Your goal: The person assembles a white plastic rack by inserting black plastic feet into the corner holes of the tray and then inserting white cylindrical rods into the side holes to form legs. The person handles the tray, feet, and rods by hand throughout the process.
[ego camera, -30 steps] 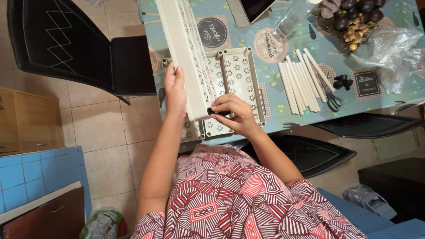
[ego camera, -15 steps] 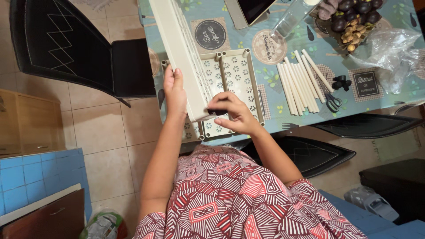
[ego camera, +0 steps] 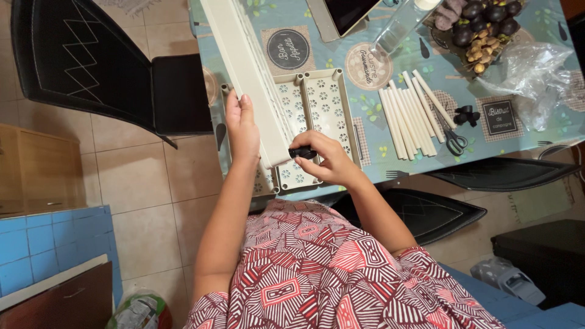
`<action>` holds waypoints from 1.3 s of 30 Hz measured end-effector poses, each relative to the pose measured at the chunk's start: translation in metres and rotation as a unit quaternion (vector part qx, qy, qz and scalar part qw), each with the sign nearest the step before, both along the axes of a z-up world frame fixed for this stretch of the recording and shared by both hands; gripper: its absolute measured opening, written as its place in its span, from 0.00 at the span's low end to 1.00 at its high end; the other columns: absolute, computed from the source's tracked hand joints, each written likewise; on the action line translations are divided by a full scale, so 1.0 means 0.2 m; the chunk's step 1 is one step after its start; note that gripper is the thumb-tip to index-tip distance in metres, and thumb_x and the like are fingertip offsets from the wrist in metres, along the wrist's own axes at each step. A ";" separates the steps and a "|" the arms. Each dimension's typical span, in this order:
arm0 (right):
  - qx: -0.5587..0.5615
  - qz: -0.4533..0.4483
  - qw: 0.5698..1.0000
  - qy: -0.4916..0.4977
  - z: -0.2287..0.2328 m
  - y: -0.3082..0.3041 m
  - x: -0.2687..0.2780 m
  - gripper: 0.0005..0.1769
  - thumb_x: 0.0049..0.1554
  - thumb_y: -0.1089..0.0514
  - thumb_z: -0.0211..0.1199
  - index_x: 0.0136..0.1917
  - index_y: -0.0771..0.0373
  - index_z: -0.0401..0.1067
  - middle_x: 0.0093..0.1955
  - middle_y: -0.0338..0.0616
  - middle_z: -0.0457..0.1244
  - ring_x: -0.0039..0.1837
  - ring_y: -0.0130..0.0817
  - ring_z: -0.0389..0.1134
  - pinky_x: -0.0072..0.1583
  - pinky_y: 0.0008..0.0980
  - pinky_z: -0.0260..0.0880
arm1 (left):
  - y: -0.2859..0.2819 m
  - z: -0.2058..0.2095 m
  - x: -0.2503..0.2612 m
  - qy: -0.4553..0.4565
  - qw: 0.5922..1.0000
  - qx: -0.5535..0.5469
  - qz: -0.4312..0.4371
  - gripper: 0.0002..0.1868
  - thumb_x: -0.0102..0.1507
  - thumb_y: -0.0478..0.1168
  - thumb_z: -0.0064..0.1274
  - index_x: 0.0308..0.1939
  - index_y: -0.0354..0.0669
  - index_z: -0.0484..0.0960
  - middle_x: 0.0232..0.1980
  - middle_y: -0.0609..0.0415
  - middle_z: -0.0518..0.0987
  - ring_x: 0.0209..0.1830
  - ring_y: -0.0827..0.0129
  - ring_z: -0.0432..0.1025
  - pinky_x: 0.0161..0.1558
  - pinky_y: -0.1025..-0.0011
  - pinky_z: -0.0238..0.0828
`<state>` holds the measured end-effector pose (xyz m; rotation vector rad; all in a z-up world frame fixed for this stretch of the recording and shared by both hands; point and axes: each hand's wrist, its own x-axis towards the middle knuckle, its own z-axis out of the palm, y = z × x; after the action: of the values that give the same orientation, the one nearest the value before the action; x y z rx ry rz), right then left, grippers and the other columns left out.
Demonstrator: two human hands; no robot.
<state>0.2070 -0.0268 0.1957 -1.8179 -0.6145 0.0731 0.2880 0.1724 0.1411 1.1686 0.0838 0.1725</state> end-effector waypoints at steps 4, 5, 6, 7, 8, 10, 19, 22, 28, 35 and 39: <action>0.086 0.010 0.994 0.060 0.05 -0.01 0.01 0.17 0.57 0.64 0.66 0.59 0.66 0.69 0.57 0.45 0.64 0.60 0.33 0.67 0.62 0.30 0.70 | 0.01 -0.01 0.02 -0.014 1.000 -0.027 0.004 0.19 0.76 0.41 0.38 0.68 0.34 0.68 0.60 0.49 0.79 0.58 0.72 0.73 0.61 0.72 0.69; 0.071 0.005 0.996 0.048 0.07 -0.02 0.01 0.16 0.56 0.65 0.65 0.58 0.66 0.71 0.57 0.45 0.64 0.60 0.33 0.67 0.62 0.30 0.70 | 0.01 -0.01 0.02 -0.017 1.000 -0.025 0.005 0.20 0.76 0.41 0.38 0.68 0.34 0.68 0.60 0.49 0.79 0.59 0.72 0.73 0.62 0.72 0.68; 0.036 -0.001 0.999 0.012 0.08 -0.01 0.03 0.14 0.56 0.65 0.66 0.56 0.66 0.73 0.56 0.45 0.65 0.59 0.34 0.68 0.61 0.30 0.70 | 0.01 -0.02 0.01 -0.019 1.000 -0.023 0.005 0.20 0.76 0.41 0.38 0.69 0.35 0.67 0.61 0.50 0.79 0.59 0.72 0.73 0.62 0.72 0.68; -0.001 -0.008 1.000 -0.024 0.08 -0.01 0.03 0.13 0.55 0.66 0.68 0.54 0.65 0.74 0.54 0.45 0.66 0.59 0.34 0.69 0.61 0.31 0.70 | 0.01 -0.02 0.00 -0.017 1.000 -0.019 0.007 0.20 0.76 0.41 0.38 0.68 0.35 0.68 0.61 0.50 0.79 0.59 0.72 0.73 0.62 0.72 0.68; -0.037 -0.015 0.997 -0.060 0.07 0.00 0.03 0.11 0.54 0.66 0.69 0.52 0.65 0.76 0.52 0.44 0.67 0.58 0.35 0.70 0.60 0.31 0.71 | 0.00 -0.02 -0.01 -0.015 1.000 -0.015 0.009 0.20 0.76 0.41 0.38 0.68 0.35 0.68 0.61 0.49 0.79 0.59 0.72 0.73 0.63 0.72 0.68; -0.026 -0.021 0.998 -0.044 0.06 0.01 0.03 0.11 0.53 0.66 0.70 0.50 0.65 0.76 0.52 0.45 0.67 0.56 0.35 0.70 0.56 0.31 0.71 | 0.00 -0.02 0.00 -0.016 1.000 -0.011 0.015 0.19 0.76 0.41 0.38 0.68 0.34 0.69 0.60 0.49 0.79 0.59 0.72 0.73 0.63 0.72 0.68; 0.020 0.015 0.991 -0.129 -0.04 0.05 0.05 0.11 0.57 0.69 0.69 0.53 0.69 0.73 0.55 0.49 0.68 0.58 0.38 0.71 0.59 0.31 0.73 | 0.00 0.04 0.00 0.017 0.999 -0.037 0.028 0.17 0.75 0.39 0.39 0.65 0.34 0.72 0.59 0.51 0.79 0.58 0.72 0.72 0.62 0.72 0.67; 0.026 -0.018 0.997 -0.075 -0.08 0.06 0.02 0.11 0.57 0.69 0.68 0.53 0.70 0.73 0.55 0.49 0.68 0.57 0.35 0.71 0.57 0.31 0.72 | -0.01 0.04 -0.01 -0.015 0.998 -0.030 0.051 0.17 0.76 0.38 0.39 0.66 0.33 0.71 0.59 0.50 0.79 0.59 0.72 0.72 0.62 0.72 0.68; 0.050 -0.115 0.968 0.218 -0.23 0.08 0.04 0.06 0.61 0.63 0.66 0.50 0.68 0.74 0.47 0.45 0.68 0.45 0.25 0.67 0.46 0.24 0.67 | -0.05 0.03 -0.04 -0.131 0.988 0.033 0.067 0.20 0.78 0.35 0.38 0.73 0.30 0.64 0.66 0.47 0.75 0.65 0.70 0.70 0.68 0.72 0.64; 0.104 -0.010 0.972 0.208 -0.15 -0.02 0.10 0.15 0.62 0.58 0.61 0.62 0.62 0.73 0.57 0.38 0.68 0.61 0.24 0.69 0.63 0.25 0.70 | -0.02 0.05 -0.01 -0.152 0.985 0.073 0.047 0.21 0.78 0.35 0.37 0.75 0.30 0.61 0.67 0.46 0.74 0.67 0.70 0.70 0.69 0.72 0.63; 0.019 -0.025 0.999 0.014 -0.05 0.04 0.04 0.24 0.52 0.61 0.73 0.59 0.66 0.70 0.59 0.44 0.64 0.62 0.31 0.67 0.63 0.32 0.69 | 0.01 0.05 -0.02 -0.136 0.988 0.064 0.047 0.21 0.79 0.36 0.36 0.74 0.29 0.63 0.66 0.47 0.76 0.65 0.71 0.70 0.69 0.72 0.65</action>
<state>0.2143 -0.0193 0.1855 -1.7922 -0.5477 0.0537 0.2845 0.1741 0.1512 1.2587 -0.1139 0.4248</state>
